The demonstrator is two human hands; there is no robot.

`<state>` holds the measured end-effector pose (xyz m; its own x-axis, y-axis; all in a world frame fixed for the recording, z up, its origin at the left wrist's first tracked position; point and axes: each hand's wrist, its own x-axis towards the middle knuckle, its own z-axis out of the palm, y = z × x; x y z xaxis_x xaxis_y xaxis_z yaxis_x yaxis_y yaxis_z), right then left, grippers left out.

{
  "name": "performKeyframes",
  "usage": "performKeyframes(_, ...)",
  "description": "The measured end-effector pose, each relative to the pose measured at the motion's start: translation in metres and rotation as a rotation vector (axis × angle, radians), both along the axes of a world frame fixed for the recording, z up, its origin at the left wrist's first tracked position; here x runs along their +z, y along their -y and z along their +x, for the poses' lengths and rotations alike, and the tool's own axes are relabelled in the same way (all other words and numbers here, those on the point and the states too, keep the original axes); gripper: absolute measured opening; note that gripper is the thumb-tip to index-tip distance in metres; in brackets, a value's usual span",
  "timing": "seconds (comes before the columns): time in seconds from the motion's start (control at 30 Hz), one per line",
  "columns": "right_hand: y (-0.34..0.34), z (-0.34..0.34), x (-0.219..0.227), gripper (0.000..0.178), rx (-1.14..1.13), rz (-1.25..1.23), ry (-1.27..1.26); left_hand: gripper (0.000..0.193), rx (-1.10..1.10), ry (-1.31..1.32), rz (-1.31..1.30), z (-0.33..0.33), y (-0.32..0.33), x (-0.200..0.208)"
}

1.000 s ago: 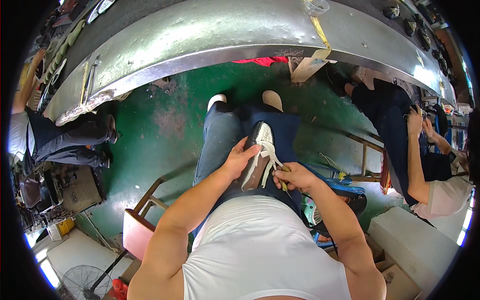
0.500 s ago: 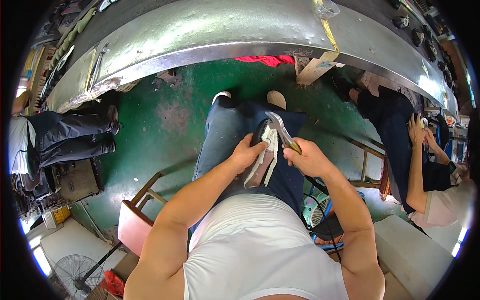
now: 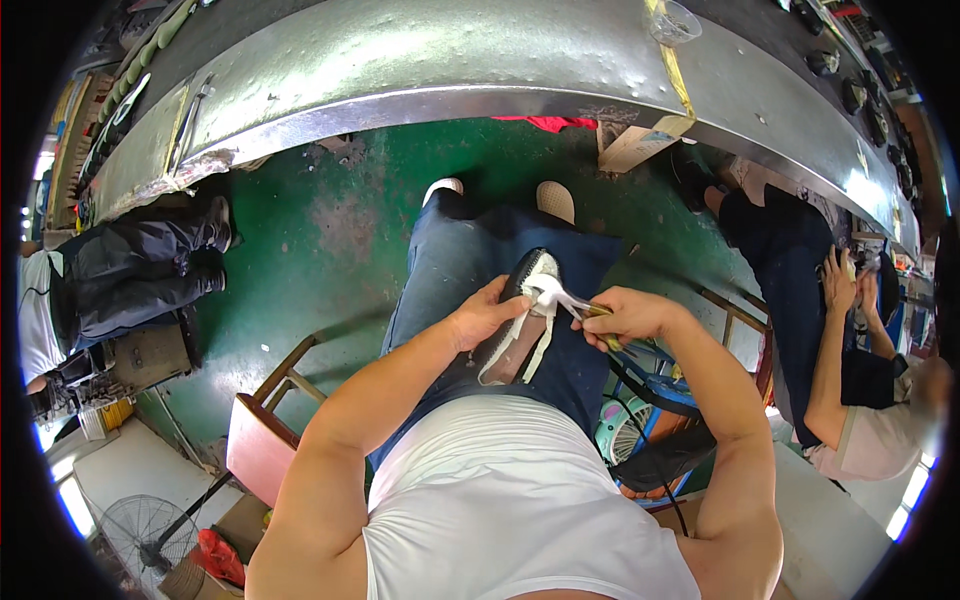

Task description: Pull and trim excess material from the shoe upper using pliers at a manufacturing workbench.

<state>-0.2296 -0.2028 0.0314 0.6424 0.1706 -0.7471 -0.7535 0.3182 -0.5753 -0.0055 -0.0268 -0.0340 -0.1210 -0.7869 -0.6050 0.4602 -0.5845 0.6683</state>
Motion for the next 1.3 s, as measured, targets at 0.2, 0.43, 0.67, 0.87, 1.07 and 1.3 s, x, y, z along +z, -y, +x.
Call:
performKeyframes(0.2, -0.004, 0.002, -0.009, 0.022, -0.095, -0.307, 0.073, 0.059, 0.016, -0.054, 0.035, 0.002, 0.005, 0.003)
performKeyframes(0.43, 0.031, 0.003, 0.004, 0.036, 0.122, 0.166, -0.045, 0.061, 0.012, -0.086, 0.004, 0.006, 0.009, 0.003)
performKeyframes(0.67, 0.040, 0.032, 0.014, 0.027, 0.414, -0.215, -0.012, 0.061, 0.035, -0.087, -0.003, 0.007, 0.008, 0.002)
performKeyframes(0.87, -0.041, 0.003, -0.021, 0.030, -0.170, -0.449, 0.057, 0.062, 0.078, -0.120, -0.010, 0.009, 0.009, 0.001)
performKeyframes(1.07, -0.015, -0.010, 0.001, 0.025, -0.136, -0.261, -0.062, 0.063, 0.043, -0.098, 0.033, 0.009, 0.008, 0.000)
performKeyframes(1.3, 0.025, 0.009, 0.015, 0.026, 0.111, -0.057, 0.027, 0.062, 0.010, -0.049, 0.011, 0.001, 0.012, 0.010)
